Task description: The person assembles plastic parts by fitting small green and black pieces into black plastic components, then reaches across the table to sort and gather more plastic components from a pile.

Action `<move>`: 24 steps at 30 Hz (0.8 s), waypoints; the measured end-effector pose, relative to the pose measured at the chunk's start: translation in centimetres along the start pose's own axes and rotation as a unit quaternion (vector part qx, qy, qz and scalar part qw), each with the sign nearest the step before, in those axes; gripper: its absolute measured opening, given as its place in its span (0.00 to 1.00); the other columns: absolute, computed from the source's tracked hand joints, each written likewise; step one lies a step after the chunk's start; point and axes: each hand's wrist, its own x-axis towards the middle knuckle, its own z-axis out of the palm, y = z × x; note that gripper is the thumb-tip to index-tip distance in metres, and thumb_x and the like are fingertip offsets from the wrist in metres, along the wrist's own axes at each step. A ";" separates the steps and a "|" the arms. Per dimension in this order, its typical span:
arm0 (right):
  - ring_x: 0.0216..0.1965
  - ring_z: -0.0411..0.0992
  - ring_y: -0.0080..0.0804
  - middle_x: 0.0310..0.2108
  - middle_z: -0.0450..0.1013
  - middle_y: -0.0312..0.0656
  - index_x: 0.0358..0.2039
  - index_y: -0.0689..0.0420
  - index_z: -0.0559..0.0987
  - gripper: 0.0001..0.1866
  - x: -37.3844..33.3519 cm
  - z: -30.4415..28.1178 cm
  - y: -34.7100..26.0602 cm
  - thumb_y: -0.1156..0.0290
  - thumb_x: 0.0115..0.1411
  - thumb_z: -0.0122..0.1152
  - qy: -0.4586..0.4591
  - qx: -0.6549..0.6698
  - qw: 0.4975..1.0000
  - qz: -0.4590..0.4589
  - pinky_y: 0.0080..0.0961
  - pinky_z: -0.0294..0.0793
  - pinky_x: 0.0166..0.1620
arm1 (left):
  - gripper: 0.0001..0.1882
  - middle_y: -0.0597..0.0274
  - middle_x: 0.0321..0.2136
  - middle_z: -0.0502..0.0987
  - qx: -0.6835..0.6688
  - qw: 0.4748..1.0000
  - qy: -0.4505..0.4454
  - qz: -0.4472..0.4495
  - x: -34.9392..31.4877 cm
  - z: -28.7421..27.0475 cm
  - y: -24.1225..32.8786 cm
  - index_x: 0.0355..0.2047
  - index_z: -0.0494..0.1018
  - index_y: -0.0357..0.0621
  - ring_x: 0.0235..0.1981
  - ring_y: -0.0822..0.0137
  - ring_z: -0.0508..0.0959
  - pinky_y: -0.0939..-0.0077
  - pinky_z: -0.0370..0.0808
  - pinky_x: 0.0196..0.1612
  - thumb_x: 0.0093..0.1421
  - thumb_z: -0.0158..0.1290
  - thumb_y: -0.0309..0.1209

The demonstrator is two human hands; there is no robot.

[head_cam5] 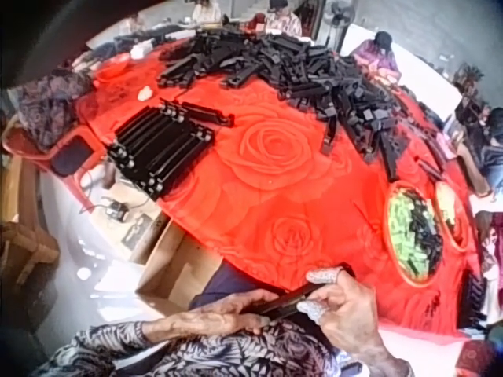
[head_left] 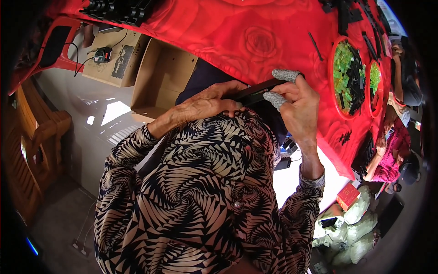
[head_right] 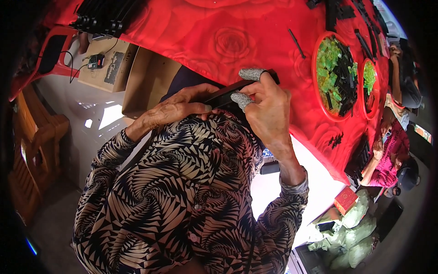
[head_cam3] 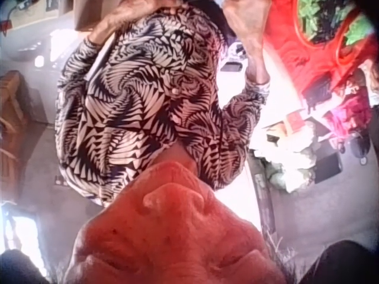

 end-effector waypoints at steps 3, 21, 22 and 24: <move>0.30 0.74 0.17 0.28 0.78 0.40 0.46 0.67 0.72 0.21 -0.1 0.1 0.1 0.90 0.50 0.60 0.006 -0.028 1.000 -0.005 0.12 0.72 0.34 | 0.22 0.61 0.41 0.75 0.006 1.000 -0.003 -0.004 0.0 0.0 0.0 0.55 0.64 0.37 0.36 0.75 0.71 0.80 0.69 0.45 0.59 0.47 0.24; 0.19 0.70 0.21 0.24 0.73 0.41 0.47 0.63 0.73 0.23 -1.0 1.5 -0.3 0.89 0.48 0.58 0.067 -0.087 0.993 -0.035 0.20 0.69 0.23 | 0.23 0.62 0.40 0.75 0.020 1.000 0.010 0.010 0.1 0.1 -0.3 0.55 0.63 0.37 0.33 0.74 0.71 0.79 0.69 0.43 0.58 0.47 0.24; 0.20 0.71 0.22 0.25 0.72 0.41 0.46 0.63 0.73 0.23 -1.1 1.6 -0.2 0.89 0.48 0.57 0.070 -0.106 0.991 -0.038 0.21 0.70 0.24 | 0.22 0.62 0.40 0.75 0.013 1.000 0.008 0.013 0.2 0.1 -0.4 0.55 0.63 0.37 0.33 0.75 0.70 0.80 0.69 0.43 0.59 0.47 0.24; 0.20 0.71 0.23 0.25 0.72 0.41 0.46 0.63 0.73 0.22 -1.3 2.1 0.0 0.89 0.48 0.57 0.081 -0.099 0.991 -0.049 0.22 0.70 0.25 | 0.22 0.62 0.40 0.75 0.006 1.000 0.004 0.016 0.2 0.1 -0.6 0.55 0.63 0.38 0.33 0.75 0.70 0.80 0.69 0.43 0.59 0.48 0.25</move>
